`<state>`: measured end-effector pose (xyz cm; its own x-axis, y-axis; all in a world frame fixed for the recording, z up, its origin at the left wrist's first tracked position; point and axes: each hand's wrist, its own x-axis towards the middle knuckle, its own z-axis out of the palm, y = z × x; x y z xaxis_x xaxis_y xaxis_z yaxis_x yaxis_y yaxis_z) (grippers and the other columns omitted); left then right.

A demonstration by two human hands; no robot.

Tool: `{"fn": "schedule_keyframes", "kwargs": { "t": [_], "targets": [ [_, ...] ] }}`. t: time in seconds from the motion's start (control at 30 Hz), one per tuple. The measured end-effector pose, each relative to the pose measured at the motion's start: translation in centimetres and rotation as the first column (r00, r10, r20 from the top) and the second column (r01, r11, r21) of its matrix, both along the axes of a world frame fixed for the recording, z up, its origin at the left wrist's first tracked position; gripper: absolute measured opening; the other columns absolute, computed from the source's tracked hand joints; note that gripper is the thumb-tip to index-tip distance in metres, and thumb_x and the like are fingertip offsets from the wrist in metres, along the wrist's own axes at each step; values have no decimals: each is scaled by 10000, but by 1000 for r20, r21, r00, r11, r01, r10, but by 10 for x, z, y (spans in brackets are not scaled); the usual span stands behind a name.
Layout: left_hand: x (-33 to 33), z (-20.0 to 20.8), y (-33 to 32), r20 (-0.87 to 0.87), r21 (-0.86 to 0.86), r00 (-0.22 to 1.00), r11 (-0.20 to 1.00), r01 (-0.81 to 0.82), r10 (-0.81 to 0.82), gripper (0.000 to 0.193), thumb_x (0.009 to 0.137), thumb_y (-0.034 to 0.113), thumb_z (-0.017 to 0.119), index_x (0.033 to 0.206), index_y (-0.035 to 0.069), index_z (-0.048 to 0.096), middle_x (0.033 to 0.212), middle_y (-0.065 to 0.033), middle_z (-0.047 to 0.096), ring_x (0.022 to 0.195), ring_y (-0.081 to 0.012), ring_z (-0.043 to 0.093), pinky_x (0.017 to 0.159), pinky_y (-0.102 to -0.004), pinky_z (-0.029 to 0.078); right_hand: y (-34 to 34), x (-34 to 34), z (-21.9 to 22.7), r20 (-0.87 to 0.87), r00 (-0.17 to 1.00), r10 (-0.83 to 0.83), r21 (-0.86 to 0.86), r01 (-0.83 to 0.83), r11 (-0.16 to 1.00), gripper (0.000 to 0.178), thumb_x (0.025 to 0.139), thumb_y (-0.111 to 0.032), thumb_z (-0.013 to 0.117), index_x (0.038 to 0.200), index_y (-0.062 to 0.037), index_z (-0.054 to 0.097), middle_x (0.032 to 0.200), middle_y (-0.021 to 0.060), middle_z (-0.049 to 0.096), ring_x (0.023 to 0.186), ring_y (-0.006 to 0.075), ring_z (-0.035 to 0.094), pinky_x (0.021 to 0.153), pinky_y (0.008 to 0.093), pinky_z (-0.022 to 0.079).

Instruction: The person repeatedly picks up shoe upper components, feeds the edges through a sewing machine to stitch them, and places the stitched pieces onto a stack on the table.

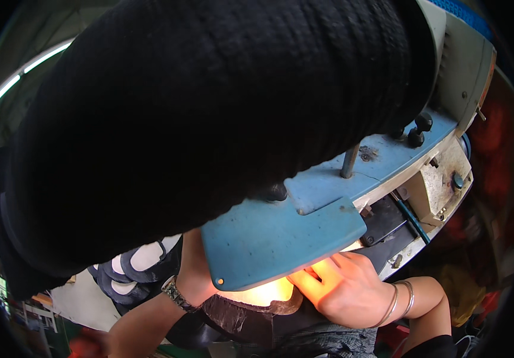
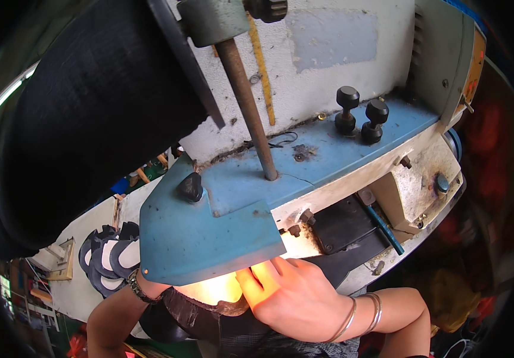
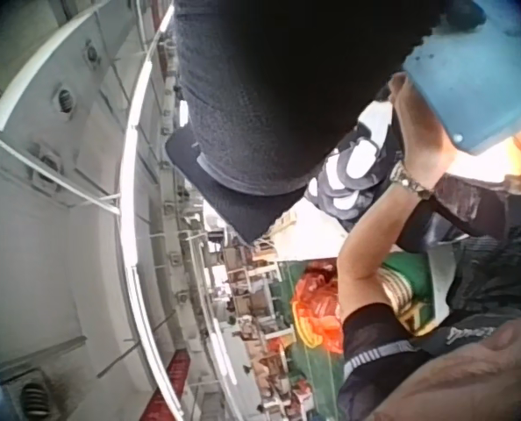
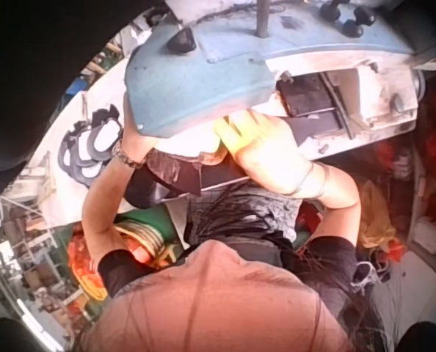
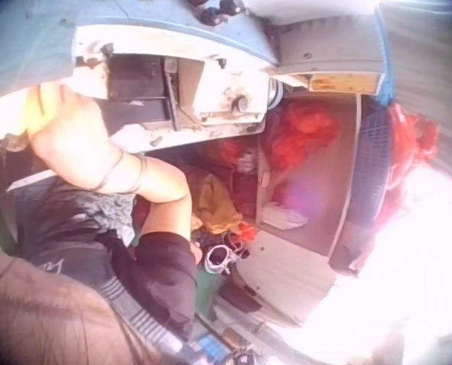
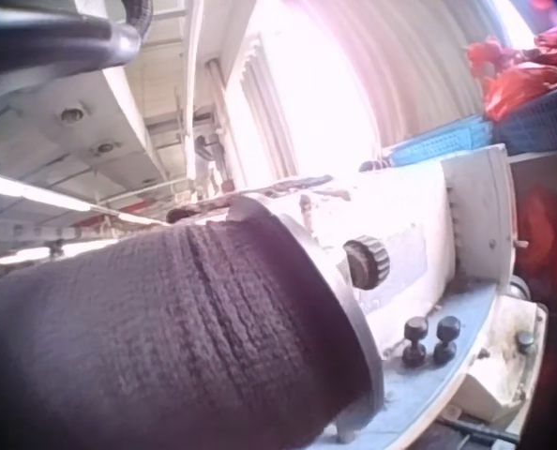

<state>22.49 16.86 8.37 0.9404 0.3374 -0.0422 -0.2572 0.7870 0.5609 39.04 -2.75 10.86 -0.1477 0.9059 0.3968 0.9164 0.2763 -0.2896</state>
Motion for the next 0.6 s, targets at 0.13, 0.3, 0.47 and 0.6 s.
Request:
{"fn": "schedule_keyframes", "kwargs": {
  "t": [0.13, 0.3, 0.47, 0.6],
  "targets": [
    [3, 3, 3, 203, -284, 969, 939, 195, -140, 613, 1056, 452, 221, 1473, 12, 309, 1505, -187, 384, 1346, -328, 457, 1102, -494, 413, 0, 6, -5, -32, 997, 64, 9, -63, 998, 448, 675, -74, 646, 1115, 14, 648, 1115, 162, 604, 921, 293, 637, 722, 342, 550],
    [5, -4, 16, -44, 113, 994, 988, 106, -102, 574, 1055, 414, 281, 1465, 16, 340, 1471, -173, 424, 1313, -314, 489, 1113, -485, 400, 2, 7, -3, -30, 995, 91, 13, -91, 996, 438, 671, -92, 641, 1092, 28, 645, 1105, 163, 610, 926, 288, 637, 733, 334, 549],
    [4, -2, 22, -267, 567, 961, 818, 97, 71, 556, 1030, 379, 386, 1446, 10, 383, 1441, -168, 467, 1280, -300, 521, 1102, -469, 407, 3, 7, -8, 4, 993, 120, 12, -120, 993, 448, 669, -120, 630, 1084, 46, 640, 1090, 162, 619, 941, 288, 634, 752, 338, 547],
    [-3, 10, 24, -384, 802, 878, 574, 164, 286, 601, 977, 376, 501, 1442, 10, 395, 1450, -172, 461, 1277, -294, 518, 1079, -453, 422, 4, 6, -8, -3, 991, 136, 48, -136, 990, 457, 658, -135, 628, 1075, 53, 641, 1070, 156, 626, 943, 282, 634, 755, 336, 544]
  ]
}}
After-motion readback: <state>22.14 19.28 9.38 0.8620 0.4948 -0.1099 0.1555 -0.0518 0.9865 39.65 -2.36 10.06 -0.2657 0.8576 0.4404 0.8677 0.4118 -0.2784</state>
